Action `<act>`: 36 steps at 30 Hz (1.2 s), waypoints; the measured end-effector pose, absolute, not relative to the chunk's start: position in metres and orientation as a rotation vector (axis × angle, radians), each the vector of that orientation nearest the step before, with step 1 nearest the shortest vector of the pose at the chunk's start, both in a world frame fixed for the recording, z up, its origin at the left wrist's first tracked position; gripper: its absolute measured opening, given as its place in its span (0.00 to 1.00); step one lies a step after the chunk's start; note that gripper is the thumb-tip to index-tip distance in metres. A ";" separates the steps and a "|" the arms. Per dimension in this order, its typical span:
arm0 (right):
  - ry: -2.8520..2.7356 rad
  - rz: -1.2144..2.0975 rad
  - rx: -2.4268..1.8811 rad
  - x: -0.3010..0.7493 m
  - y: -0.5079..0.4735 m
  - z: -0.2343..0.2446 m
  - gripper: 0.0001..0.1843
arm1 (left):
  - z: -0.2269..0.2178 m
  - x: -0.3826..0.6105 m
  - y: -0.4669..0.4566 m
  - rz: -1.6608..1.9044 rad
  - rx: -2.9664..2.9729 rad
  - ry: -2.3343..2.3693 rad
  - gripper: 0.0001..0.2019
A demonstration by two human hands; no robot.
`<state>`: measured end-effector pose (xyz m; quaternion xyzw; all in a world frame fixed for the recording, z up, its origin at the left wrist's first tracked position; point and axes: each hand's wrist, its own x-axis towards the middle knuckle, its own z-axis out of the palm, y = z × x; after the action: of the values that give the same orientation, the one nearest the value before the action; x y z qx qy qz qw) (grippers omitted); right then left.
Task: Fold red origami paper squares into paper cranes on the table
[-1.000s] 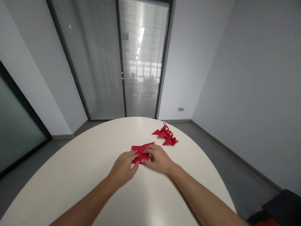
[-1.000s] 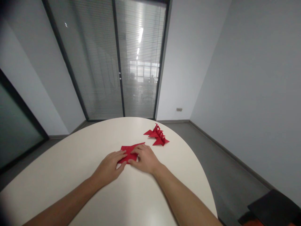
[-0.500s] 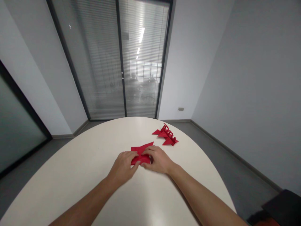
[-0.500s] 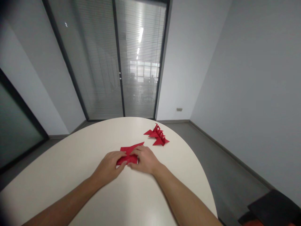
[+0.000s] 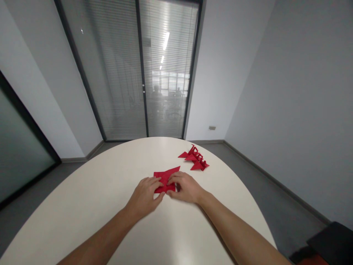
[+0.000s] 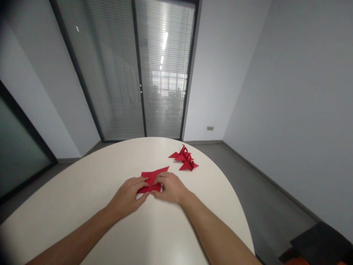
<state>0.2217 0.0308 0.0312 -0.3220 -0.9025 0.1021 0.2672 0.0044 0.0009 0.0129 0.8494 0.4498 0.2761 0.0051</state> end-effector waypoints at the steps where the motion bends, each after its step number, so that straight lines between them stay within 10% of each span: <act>1: -2.439 0.275 -0.875 0.222 0.031 0.031 0.08 | 0.012 0.004 0.001 0.865 2.653 1.410 0.08; 36: -2.293 0.383 -0.992 0.221 0.035 0.017 0.21 | 0.013 0.003 0.002 0.851 2.477 1.570 0.16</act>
<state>0.2206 0.0353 0.0170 -0.3741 -0.8648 0.1444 0.3023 0.0032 0.0023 0.0134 0.8103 0.5137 0.2786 0.0440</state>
